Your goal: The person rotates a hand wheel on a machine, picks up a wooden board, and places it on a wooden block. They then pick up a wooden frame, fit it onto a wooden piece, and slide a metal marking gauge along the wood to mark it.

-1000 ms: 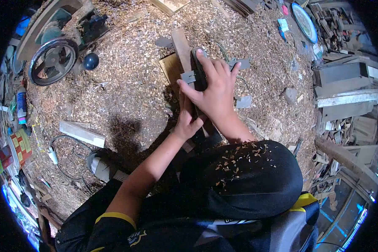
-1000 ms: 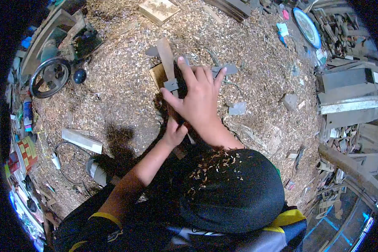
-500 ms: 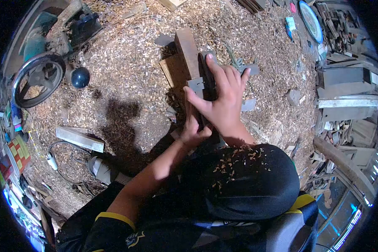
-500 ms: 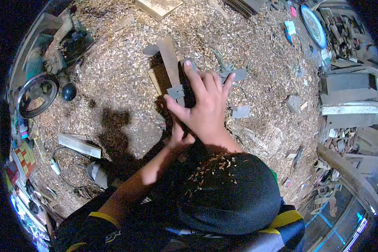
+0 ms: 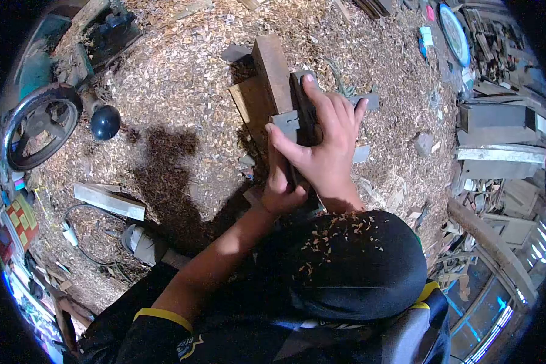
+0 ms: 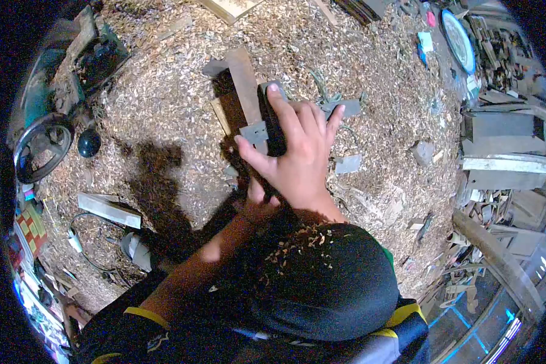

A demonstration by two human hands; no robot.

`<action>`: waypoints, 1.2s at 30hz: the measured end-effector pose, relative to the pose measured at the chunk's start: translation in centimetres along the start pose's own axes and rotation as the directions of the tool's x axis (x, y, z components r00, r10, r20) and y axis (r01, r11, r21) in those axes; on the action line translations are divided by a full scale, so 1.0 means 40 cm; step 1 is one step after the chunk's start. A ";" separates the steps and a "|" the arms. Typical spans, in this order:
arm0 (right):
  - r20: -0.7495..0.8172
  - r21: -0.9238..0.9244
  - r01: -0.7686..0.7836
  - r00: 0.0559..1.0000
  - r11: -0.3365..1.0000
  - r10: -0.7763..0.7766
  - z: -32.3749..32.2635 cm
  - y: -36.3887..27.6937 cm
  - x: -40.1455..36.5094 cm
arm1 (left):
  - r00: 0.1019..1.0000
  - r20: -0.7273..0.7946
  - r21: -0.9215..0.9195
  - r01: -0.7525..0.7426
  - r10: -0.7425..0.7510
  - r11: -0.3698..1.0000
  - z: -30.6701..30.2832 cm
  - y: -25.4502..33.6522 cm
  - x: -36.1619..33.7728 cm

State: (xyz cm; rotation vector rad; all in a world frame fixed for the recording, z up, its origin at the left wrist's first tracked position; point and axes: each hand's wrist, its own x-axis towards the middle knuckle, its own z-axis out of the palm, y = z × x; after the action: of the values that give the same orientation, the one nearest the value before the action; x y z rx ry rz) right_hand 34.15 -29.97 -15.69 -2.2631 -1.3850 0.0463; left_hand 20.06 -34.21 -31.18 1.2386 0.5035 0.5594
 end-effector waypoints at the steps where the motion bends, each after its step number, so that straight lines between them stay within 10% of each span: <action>1: -0.011 -0.001 0.004 1.000 1.000 -0.004 0.000 -0.001 -0.002 | 1.000 0.000 0.010 0.000 0.000 1.000 0.000 -0.002 0.000; 20: -0.143 0.027 0.034 0.989 0.999 -0.030 0.021 0.027 -0.032 | 0.974 -0.109 0.332 -0.154 0.200 0.931 0.004 0.003 0.012; 36: -0.121 0.022 0.052 0.991 0.998 -0.049 -0.004 0.024 -0.090 | 0.976 0.143 0.276 -0.201 0.167 0.940 -0.040 -0.034 0.015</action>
State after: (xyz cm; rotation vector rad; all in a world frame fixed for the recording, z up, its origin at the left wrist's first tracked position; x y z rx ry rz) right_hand 33.23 -33.43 -16.74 -2.1717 -1.3698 -0.0882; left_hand 19.68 -32.96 -32.91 1.6009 0.3793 0.5798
